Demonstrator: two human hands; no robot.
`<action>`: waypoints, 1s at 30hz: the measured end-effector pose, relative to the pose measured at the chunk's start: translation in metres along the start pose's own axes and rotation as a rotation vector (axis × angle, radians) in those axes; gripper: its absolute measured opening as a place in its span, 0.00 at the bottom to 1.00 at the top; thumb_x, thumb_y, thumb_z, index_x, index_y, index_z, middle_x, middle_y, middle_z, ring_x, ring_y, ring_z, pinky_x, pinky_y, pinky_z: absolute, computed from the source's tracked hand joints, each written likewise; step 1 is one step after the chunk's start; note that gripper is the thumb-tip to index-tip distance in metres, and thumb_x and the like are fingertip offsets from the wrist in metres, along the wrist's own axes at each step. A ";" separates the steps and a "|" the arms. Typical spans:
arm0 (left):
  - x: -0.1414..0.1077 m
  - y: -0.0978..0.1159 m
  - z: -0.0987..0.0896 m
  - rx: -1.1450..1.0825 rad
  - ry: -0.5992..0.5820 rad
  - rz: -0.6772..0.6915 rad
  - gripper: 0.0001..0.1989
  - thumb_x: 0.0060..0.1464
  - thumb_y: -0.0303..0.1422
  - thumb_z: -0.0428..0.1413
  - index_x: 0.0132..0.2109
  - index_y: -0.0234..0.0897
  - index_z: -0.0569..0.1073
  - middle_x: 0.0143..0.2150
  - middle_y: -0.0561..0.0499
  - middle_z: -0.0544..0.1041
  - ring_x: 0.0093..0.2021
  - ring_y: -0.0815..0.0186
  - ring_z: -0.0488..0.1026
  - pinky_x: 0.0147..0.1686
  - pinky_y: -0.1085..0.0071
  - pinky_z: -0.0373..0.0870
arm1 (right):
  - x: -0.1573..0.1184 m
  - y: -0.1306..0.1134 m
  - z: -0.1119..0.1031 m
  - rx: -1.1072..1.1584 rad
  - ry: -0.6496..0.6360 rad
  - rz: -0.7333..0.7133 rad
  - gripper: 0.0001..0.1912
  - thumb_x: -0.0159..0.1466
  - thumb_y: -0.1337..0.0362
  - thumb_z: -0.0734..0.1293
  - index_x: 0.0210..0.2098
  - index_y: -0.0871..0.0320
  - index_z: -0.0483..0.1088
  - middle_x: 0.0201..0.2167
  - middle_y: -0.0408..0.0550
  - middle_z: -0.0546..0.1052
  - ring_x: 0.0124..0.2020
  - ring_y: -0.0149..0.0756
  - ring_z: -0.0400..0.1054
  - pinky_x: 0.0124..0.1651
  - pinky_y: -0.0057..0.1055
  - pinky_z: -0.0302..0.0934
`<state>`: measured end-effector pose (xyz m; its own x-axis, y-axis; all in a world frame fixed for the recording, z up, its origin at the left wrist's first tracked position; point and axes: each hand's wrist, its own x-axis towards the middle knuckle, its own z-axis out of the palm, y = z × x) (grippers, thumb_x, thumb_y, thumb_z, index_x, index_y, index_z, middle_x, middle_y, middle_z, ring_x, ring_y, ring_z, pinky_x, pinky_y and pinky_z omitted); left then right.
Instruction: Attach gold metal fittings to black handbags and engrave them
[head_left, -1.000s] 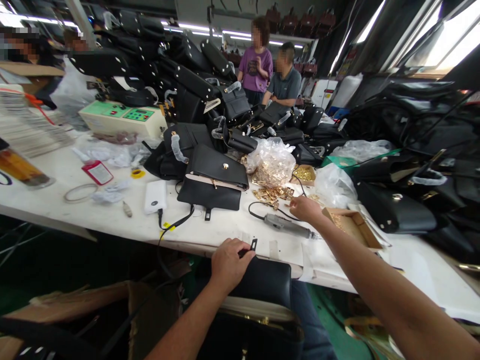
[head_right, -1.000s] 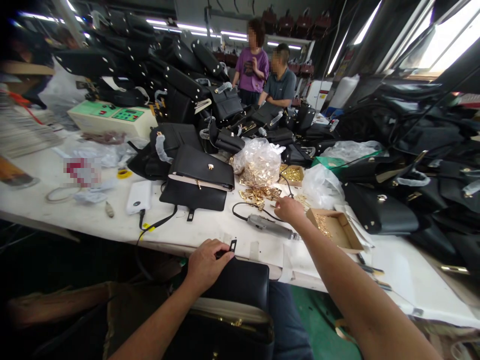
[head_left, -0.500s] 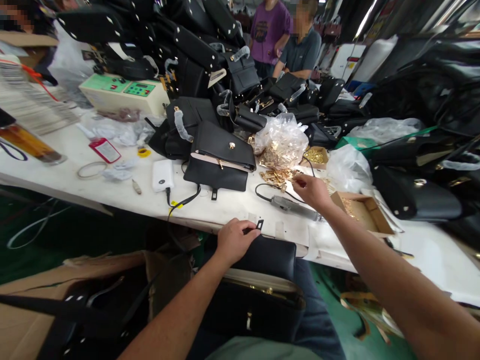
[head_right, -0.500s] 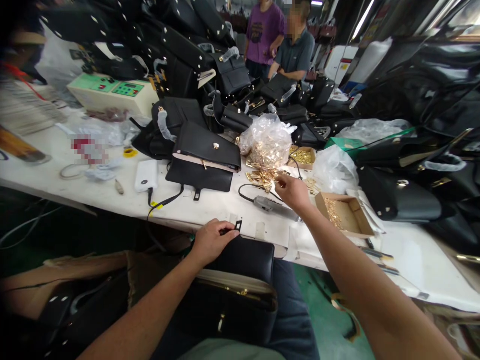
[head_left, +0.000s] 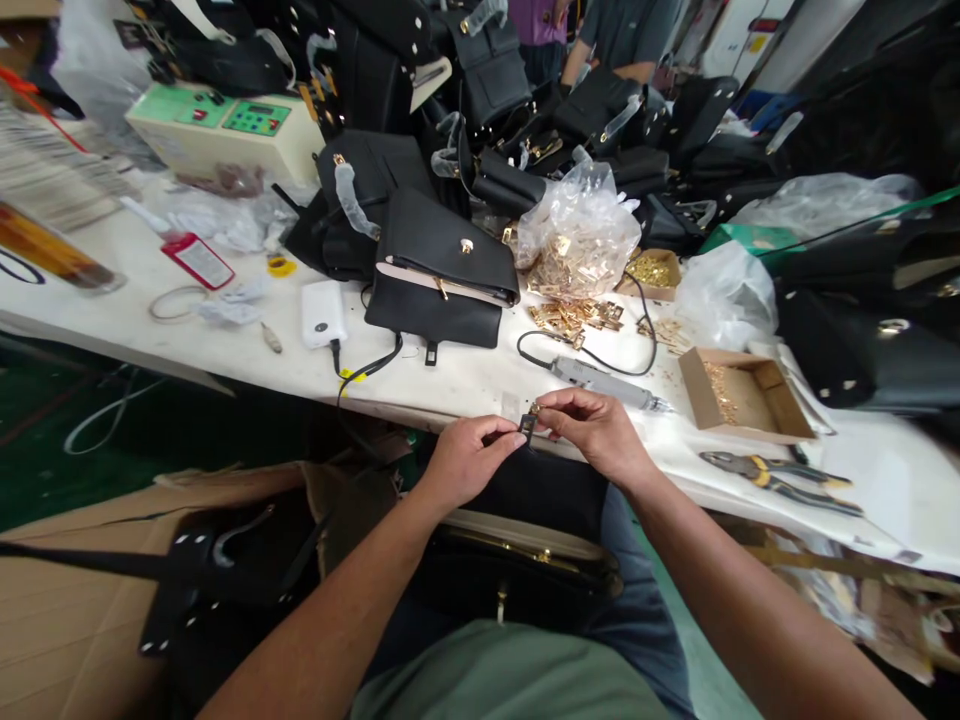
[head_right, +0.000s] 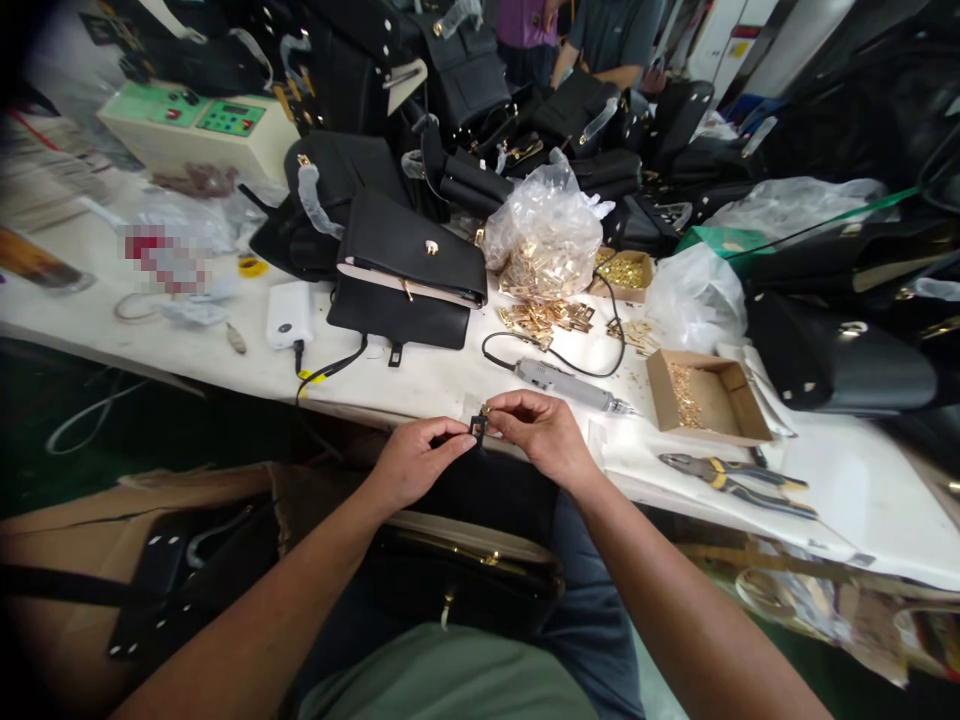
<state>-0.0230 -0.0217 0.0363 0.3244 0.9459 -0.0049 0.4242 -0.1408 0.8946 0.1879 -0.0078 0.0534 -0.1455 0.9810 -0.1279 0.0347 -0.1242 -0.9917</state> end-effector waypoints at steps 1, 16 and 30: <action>0.000 0.001 0.001 -0.022 0.018 -0.012 0.09 0.61 0.38 0.59 0.39 0.41 0.82 0.36 0.55 0.84 0.37 0.65 0.79 0.39 0.72 0.68 | 0.000 -0.001 -0.001 0.001 -0.016 0.001 0.19 0.55 0.50 0.79 0.38 0.57 0.80 0.29 0.46 0.81 0.30 0.34 0.73 0.34 0.31 0.68; -0.001 0.002 0.012 -0.085 0.175 -0.052 0.08 0.60 0.39 0.61 0.42 0.41 0.80 0.35 0.55 0.83 0.31 0.69 0.75 0.34 0.73 0.68 | -0.001 -0.001 0.002 -0.041 -0.045 0.040 0.20 0.56 0.49 0.77 0.40 0.57 0.81 0.31 0.47 0.82 0.31 0.35 0.75 0.36 0.31 0.70; 0.001 0.006 0.013 -0.012 0.231 -0.031 0.07 0.59 0.38 0.61 0.41 0.41 0.80 0.32 0.55 0.79 0.27 0.71 0.69 0.31 0.73 0.63 | -0.008 0.000 0.009 -0.206 0.026 -0.088 0.14 0.60 0.53 0.73 0.38 0.56 0.82 0.31 0.46 0.83 0.33 0.38 0.76 0.38 0.33 0.70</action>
<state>-0.0089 -0.0254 0.0354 0.1088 0.9917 0.0686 0.4208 -0.1084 0.9006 0.1806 -0.0171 0.0544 -0.1312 0.9906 -0.0383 0.2249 -0.0079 -0.9744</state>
